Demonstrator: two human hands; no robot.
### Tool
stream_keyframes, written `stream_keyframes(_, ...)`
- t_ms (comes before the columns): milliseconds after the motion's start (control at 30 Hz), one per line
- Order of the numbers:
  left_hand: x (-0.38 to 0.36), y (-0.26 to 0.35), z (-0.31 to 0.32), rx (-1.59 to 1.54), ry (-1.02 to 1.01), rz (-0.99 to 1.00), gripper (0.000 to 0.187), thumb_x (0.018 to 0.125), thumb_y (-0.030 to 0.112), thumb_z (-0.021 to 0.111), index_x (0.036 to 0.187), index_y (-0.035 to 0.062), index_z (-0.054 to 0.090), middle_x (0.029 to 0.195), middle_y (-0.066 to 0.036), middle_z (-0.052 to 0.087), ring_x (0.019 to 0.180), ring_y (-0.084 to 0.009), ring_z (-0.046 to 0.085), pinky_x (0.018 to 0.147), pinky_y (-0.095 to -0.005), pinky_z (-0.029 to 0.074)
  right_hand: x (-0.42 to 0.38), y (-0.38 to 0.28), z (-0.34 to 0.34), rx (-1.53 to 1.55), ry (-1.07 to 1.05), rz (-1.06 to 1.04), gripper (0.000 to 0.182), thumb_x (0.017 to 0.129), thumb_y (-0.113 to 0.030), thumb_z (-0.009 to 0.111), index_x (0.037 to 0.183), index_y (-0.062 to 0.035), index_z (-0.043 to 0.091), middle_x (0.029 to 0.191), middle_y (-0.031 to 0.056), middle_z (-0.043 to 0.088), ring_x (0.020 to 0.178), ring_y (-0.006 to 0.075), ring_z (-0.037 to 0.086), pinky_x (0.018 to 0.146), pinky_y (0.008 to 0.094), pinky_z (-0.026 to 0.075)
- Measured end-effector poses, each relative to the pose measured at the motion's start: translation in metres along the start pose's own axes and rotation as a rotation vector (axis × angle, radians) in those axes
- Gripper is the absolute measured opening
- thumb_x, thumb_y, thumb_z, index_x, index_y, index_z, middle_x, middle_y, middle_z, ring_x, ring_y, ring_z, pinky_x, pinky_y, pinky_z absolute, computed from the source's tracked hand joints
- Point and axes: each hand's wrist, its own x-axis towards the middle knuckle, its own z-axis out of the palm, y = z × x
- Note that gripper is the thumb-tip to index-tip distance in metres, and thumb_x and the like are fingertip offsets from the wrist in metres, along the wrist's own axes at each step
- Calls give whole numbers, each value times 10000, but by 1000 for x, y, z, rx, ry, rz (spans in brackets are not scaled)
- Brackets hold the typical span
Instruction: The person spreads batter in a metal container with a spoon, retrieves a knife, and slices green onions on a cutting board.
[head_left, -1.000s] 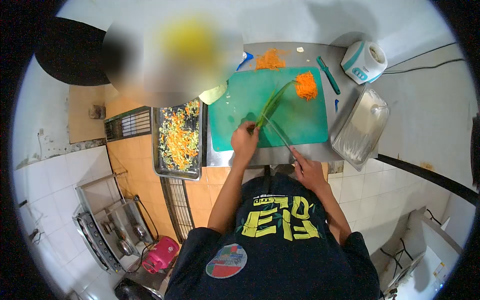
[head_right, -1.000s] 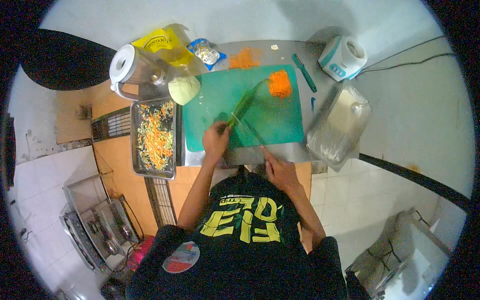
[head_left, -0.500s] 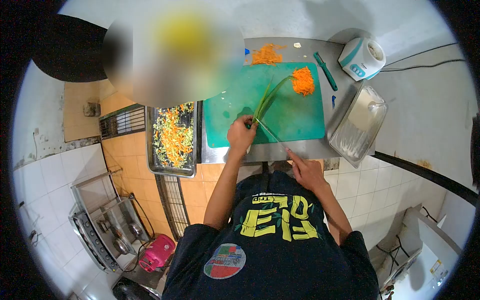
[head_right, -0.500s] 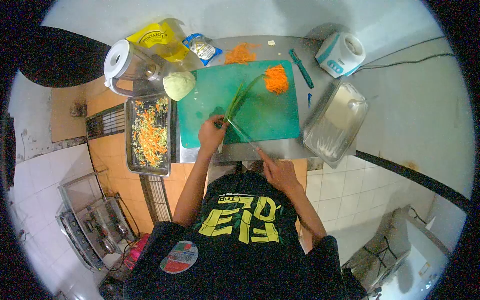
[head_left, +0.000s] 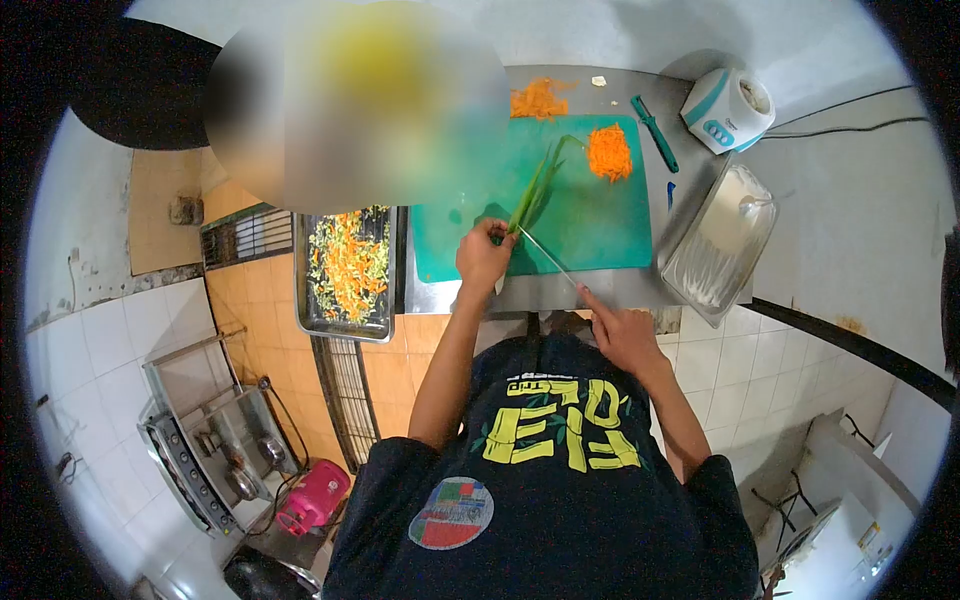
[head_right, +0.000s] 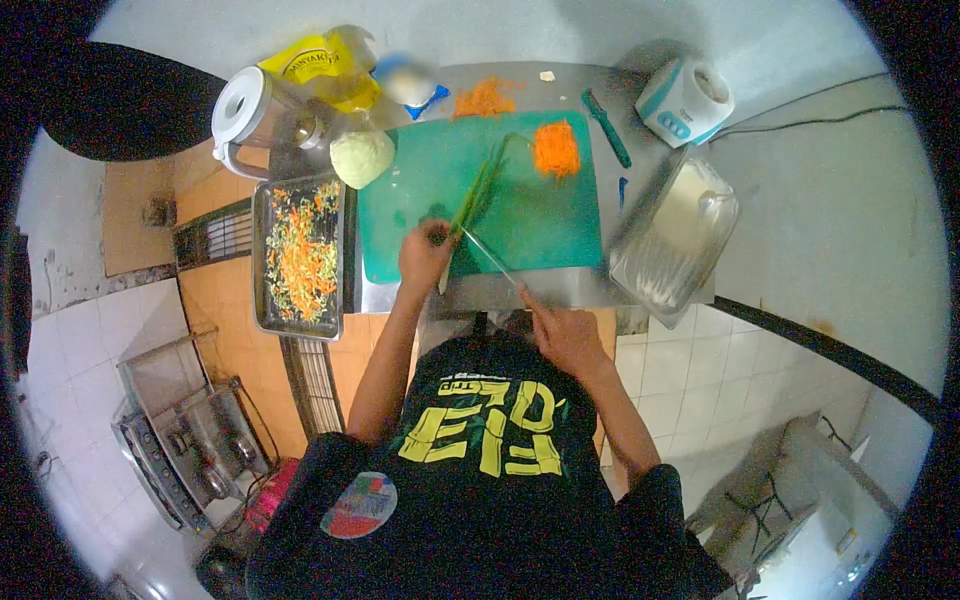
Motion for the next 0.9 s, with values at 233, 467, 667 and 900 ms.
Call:
stream_keyframes(233,1,-1,0,39,-10,-2,209,802,273,777,965,149,737,891,-19,745,814,-251,708,684,-393,531,3,-2,-5,15,-81,28,582,943,-205,560,1501,-235,398,706,176,678,596,370,651,562,513,519)
stream_keyframes(467,2,-1,0,26,-15,-10,204,800,267,776,962,150,736,888,-18,745,814,-247,708,685,-390,531,1,-4,-1,36,-72,57,608,949,-211,553,1522,-251,355,700,169,675,604,378,654,578,523,524)
stream_keyframes(667,3,-2,1,36,-30,-38,224,795,275,784,971,144,741,901,-35,750,818,-247,714,699,-385,538,1,3,1,17,-122,37,640,956,-211,535,1548,-272,299,701,173,673,599,388,648,577,536,519)
stream_keyframes(900,5,-3,-2,0,-40,-21,281,789,297,801,998,117,749,923,-77,753,832,-254,723,730,-376,549,5,3,0,-23,-159,57,638,967,-218,527,1553,-282,284,730,157,685,607,383,647,578,539,516)
